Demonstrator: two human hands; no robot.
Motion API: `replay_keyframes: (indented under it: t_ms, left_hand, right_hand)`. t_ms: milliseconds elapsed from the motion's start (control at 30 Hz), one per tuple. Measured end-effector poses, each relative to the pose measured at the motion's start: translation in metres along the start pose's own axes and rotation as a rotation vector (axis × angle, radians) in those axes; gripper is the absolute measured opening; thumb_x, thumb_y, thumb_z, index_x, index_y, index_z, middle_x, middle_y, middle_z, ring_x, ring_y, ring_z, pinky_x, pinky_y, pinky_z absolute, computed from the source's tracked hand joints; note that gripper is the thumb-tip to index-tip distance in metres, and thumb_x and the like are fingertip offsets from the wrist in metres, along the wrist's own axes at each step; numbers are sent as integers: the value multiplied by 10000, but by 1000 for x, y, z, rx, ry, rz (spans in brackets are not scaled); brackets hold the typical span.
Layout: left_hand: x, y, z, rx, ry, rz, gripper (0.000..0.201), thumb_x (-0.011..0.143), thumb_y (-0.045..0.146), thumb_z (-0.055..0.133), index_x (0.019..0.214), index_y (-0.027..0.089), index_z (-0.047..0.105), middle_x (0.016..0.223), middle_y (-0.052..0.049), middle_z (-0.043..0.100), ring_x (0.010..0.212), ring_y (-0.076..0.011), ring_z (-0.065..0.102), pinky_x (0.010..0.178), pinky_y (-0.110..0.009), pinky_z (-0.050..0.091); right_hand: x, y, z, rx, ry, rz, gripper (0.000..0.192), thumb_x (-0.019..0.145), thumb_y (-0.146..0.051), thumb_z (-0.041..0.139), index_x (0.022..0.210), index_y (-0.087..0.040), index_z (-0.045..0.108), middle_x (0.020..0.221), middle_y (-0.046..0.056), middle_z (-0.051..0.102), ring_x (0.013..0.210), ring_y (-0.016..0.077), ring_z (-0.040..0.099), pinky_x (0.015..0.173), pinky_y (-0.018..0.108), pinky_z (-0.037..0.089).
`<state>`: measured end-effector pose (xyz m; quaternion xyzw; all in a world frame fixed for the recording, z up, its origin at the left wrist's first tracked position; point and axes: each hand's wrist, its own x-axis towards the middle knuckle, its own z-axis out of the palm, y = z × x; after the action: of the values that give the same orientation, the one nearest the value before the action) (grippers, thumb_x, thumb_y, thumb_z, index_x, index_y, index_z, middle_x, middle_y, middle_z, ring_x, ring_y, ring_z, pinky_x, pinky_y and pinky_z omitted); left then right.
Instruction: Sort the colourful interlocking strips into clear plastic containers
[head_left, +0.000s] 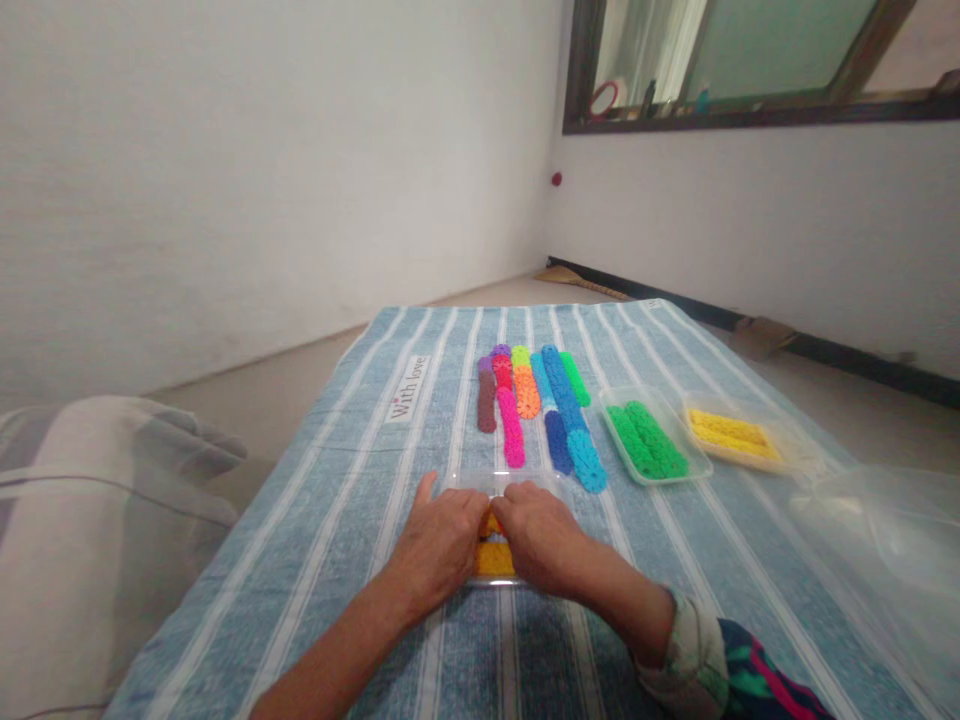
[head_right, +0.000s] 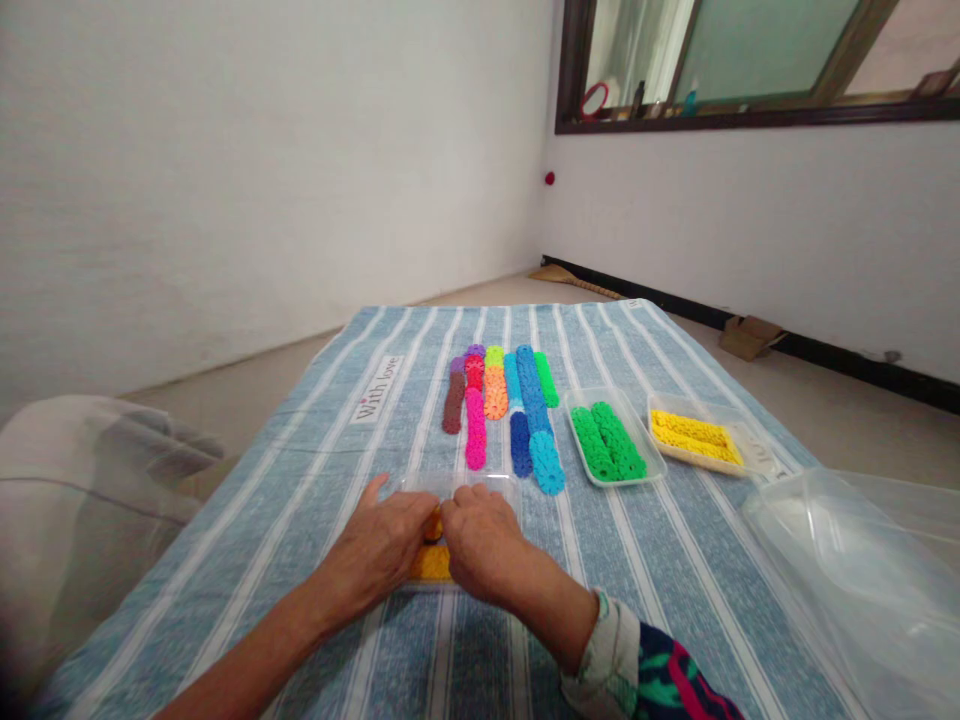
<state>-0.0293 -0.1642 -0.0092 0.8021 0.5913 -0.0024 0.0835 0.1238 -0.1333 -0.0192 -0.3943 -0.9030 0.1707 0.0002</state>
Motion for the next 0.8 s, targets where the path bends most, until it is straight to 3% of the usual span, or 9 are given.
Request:
replay_keyframes:
  t_ms: [800]
  left_hand:
    - [1,-12,9,-27,-2,56,323,900,142,327,846,189,642,832,-57,704,860,-209,643,1092,-576,287]
  right_hand:
    - [-5,5,-1,-26,-24,-79,281,844,-65,453,1037,-128,646,983,114,657,938,225,604,763,317,467]
